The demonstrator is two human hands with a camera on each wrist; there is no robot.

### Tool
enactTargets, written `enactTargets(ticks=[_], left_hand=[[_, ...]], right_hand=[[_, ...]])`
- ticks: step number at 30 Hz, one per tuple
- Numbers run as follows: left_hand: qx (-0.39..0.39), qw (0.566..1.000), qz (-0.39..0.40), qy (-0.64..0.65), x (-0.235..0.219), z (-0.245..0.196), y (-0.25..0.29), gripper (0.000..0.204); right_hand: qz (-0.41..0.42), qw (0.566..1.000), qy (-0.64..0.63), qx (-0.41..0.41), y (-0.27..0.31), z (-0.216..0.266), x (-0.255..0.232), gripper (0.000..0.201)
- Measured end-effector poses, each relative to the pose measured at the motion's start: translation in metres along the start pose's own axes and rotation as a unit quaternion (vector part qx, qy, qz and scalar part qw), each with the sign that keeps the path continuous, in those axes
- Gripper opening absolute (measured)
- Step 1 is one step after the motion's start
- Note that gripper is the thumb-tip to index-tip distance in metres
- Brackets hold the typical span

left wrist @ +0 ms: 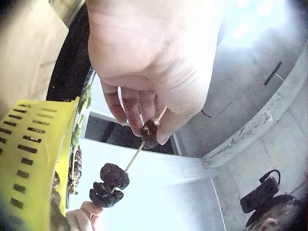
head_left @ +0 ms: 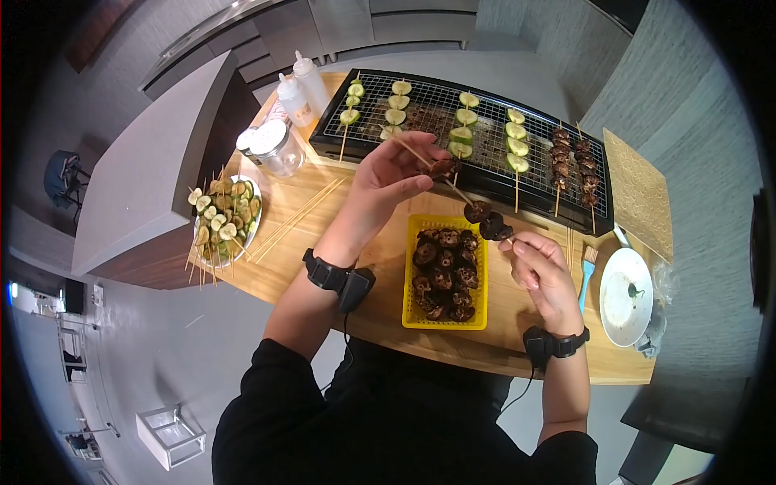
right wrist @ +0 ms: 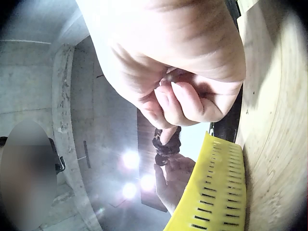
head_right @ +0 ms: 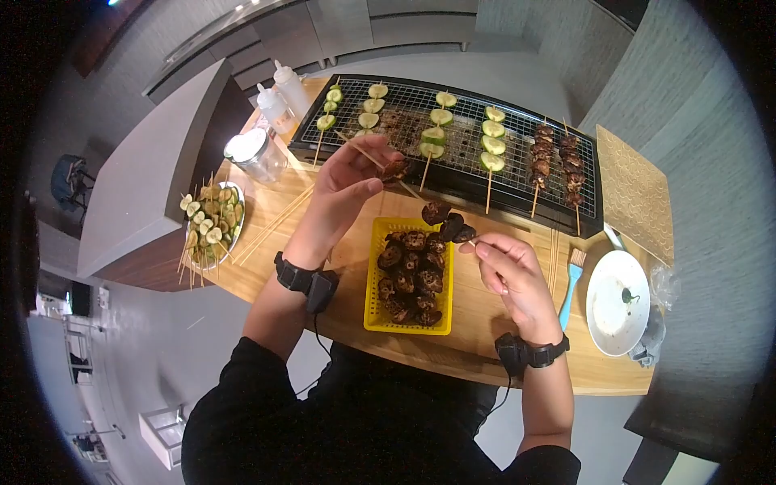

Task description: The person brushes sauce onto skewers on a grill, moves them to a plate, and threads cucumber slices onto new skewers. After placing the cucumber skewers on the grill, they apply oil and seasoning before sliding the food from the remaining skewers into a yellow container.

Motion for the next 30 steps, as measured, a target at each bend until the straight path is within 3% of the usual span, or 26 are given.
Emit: enactTargets(ticks=[12,23,30], left_hand=[[-0.043,0.997,0.052,-0.033,0.008,0.014,0.004,0.061],[-0.056,0.998,0.038,-0.013,0.012,0.015,0.006,0.061],[-0.068,0.997,0.034,-0.014,0.010,0.018,0.007,0.062]], right_hand=[[-0.009,1.000,0.008,0.004,0.000,0.002,0.002,0.020],[0.013,1.000,0.005,-0.004,0.000,0.000,0.000,0.022],[-0.018,1.000,0.016,0.003,0.000,-0.002,0.000,0.019]])
Point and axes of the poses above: each hand's wrist, its own y-axis away from the middle knuckle, its own x-axis out of the palm, z = x × y, the point moved 7 cm from there along -y, towards the middle knuckle, and after that the axes turned 13 degrees about y, right-handed, at the moved point
